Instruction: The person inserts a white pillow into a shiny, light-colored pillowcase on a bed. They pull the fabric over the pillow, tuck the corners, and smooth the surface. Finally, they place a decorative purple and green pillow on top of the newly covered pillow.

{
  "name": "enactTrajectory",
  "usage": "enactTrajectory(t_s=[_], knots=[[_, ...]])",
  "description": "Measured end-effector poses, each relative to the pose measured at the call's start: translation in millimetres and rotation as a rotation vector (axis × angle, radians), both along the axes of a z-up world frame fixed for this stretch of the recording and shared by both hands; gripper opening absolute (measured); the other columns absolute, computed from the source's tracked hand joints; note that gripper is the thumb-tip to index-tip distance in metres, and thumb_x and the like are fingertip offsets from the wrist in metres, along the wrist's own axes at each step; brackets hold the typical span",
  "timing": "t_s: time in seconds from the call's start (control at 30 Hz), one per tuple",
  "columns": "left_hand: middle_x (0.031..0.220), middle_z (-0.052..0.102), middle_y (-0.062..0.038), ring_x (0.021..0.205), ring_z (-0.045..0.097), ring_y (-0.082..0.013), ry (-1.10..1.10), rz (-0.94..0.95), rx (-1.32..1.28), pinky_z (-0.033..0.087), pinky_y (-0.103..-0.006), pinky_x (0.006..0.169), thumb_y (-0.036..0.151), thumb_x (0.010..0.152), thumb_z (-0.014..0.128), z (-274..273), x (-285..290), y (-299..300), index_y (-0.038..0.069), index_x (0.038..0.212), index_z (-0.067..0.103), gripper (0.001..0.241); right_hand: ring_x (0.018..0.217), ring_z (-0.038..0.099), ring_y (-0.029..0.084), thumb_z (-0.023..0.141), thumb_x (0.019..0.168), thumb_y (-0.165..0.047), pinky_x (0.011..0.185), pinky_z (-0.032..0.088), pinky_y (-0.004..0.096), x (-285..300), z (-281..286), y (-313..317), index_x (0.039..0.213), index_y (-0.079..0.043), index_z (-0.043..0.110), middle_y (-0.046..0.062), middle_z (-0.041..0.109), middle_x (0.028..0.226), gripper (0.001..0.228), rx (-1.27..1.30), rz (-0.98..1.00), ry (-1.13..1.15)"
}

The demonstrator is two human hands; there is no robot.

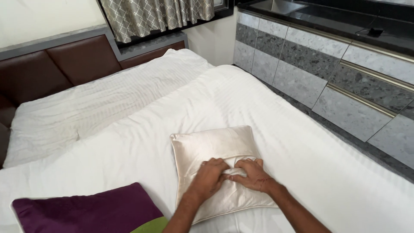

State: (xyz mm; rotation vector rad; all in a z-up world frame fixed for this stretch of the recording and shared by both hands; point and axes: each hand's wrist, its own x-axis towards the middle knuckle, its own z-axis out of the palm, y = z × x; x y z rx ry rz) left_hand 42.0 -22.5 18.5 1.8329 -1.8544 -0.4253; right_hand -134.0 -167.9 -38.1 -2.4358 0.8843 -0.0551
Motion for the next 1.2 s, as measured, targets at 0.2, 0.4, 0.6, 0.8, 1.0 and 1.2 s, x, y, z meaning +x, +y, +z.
enactTrajectory(t_s=[0.2, 0.4, 0.6, 0.8, 1.0, 1.2], knots=[[0.114, 0.067, -0.01, 0.11, 0.061, -0.0282, -0.148, 0.124, -0.082, 0.045, -0.0491, 0.098, 0.013, 0.094, 0.067, -49.9, 10.2, -15.3, 0.006, 0.108, 0.07, 0.016, 0.12, 0.049, 0.02, 0.073, 0.083, -0.058, 0.108, 0.026, 0.041, -11.0, 9.4, 2.8, 0.112, -0.011, 0.069, 0.004, 0.062, 0.114, 0.056, -0.112, -0.178, -0.021], [0.119, 0.063, -0.01, 0.113, 0.06, -0.0269, -0.216, 0.251, -0.009, 0.046, -0.046, 0.101, 0.002, 0.09, 0.06, -1.7, 11.7, 5.9, 0.009, 0.115, 0.067, 0.027, 0.109, 0.055, 0.023, 0.074, 0.086, -0.035, 0.106, 0.034, 0.044, -10.7, -2.3, 11.4, 0.103, -0.008, 0.07, 0.007, 0.063, 0.106, 0.031, -0.328, -0.232, -0.241], [0.125, 0.06, -0.017, 0.113, 0.059, -0.0307, -0.273, 0.126, -0.319, 0.048, -0.0462, 0.098, -0.003, 0.083, 0.066, -15.6, 0.9, -51.5, 0.0, 0.124, 0.064, 0.041, 0.115, 0.058, 0.035, 0.066, 0.09, -0.014, 0.107, 0.039, 0.049, 9.7, -20.1, 47.2, 0.111, 0.001, 0.066, 0.018, 0.064, 0.116, 0.025, -0.487, -0.114, -0.484], [0.116, 0.066, -0.019, 0.106, 0.066, -0.028, -0.614, -0.073, 0.062, 0.058, -0.0378, 0.09, 0.0, 0.085, 0.071, -85.4, -11.5, -103.3, -0.001, 0.106, 0.072, 0.021, 0.13, 0.051, 0.039, 0.057, 0.093, -0.015, 0.116, 0.027, 0.055, 17.3, -46.6, 74.9, 0.122, 0.007, 0.063, 0.025, 0.061, 0.131, 0.036, -0.494, -0.104, -0.374], [0.104, 0.069, -0.02, 0.099, 0.068, -0.0329, -0.436, -0.119, 0.115, 0.057, -0.0409, 0.09, -0.003, 0.084, 0.071, -102.9, -10.3, -55.0, 0.001, 0.092, 0.075, 0.01, 0.133, 0.051, 0.034, 0.048, 0.099, -0.019, 0.122, 0.027, 0.051, 34.6, -37.5, 73.1, 0.121, 0.003, 0.065, 0.022, 0.063, 0.13, 0.035, -0.363, 0.046, 0.146], [0.109, 0.068, -0.017, 0.109, 0.065, -0.0347, -0.243, -0.017, -0.06, 0.056, -0.042, 0.092, -0.006, 0.076, 0.066, -84.5, 12.3, -36.7, 0.004, 0.096, 0.075, 0.024, 0.13, 0.052, 0.033, 0.049, 0.098, -0.023, 0.118, 0.029, 0.05, 35.6, -69.4, 50.9, 0.122, 0.002, 0.064, 0.019, 0.063, 0.13, 0.038, -0.351, 0.1, 0.126]])
